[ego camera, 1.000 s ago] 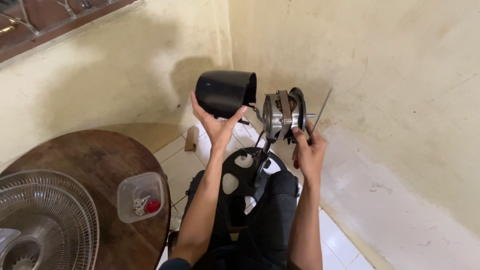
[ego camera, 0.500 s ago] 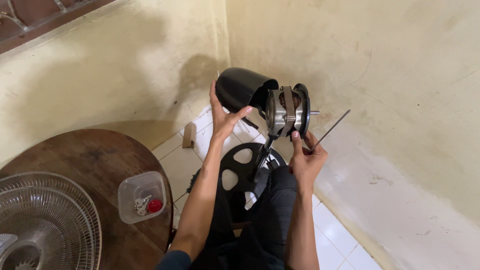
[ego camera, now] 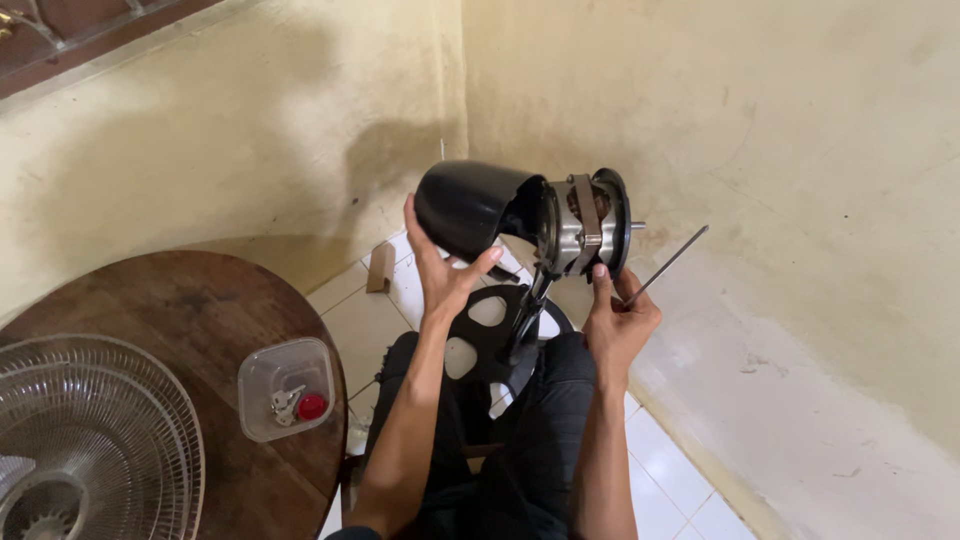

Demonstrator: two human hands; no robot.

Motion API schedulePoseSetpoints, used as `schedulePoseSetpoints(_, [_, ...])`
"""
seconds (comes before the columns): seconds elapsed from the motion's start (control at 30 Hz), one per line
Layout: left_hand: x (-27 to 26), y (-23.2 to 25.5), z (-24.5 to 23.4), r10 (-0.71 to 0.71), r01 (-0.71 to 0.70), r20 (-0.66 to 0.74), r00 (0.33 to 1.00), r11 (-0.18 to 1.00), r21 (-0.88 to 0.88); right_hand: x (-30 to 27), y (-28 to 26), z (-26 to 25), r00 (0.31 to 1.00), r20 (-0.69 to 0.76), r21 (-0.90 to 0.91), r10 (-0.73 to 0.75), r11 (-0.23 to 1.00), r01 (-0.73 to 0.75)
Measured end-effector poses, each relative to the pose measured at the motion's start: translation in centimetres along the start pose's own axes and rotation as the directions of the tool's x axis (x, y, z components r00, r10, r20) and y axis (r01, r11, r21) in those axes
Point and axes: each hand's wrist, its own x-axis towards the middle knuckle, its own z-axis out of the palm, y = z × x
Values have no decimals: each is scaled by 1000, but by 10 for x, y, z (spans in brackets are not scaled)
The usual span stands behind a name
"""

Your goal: The person disassembles a standing fan motor housing using a screwdriver, removes the rear cover, and then reassembles it by aligning the cover and tightening the screws. The fan blades and cage are visible on a nearby table.

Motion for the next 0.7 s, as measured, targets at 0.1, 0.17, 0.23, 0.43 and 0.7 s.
schedulePoseSetpoints(0.1, [-11, -2, -3, 27, -27, -33, 999, 1000, 9, 2, -2, -2, 1000, -6, 14, 27, 1000, -27])
schedulePoseSetpoints(0.17, [-16, -4, -4, 91, -85, -58, 994, 992, 90, 4, -1, -3, 1000, -9, 15, 20, 1000, -20])
schedulePoseSetpoints(0.23, [-22, -2, -7, 58, -54, -72, 996, 996, 67, 6, 0, -2, 999, -12, 11, 42, 999, -42])
schedulePoseSetpoints(0.43, [-27, 11, -12, -13, 24, -129, 992, 996, 82, 18, 6, 0, 993, -56, -5, 105, 994, -106])
schedulePoseSetpoints(0.7, [-34, 28, -20, 106, -82, -269, 957, 992, 98, -23, 2, -2, 924, -253, -174, -286, 953, 247])
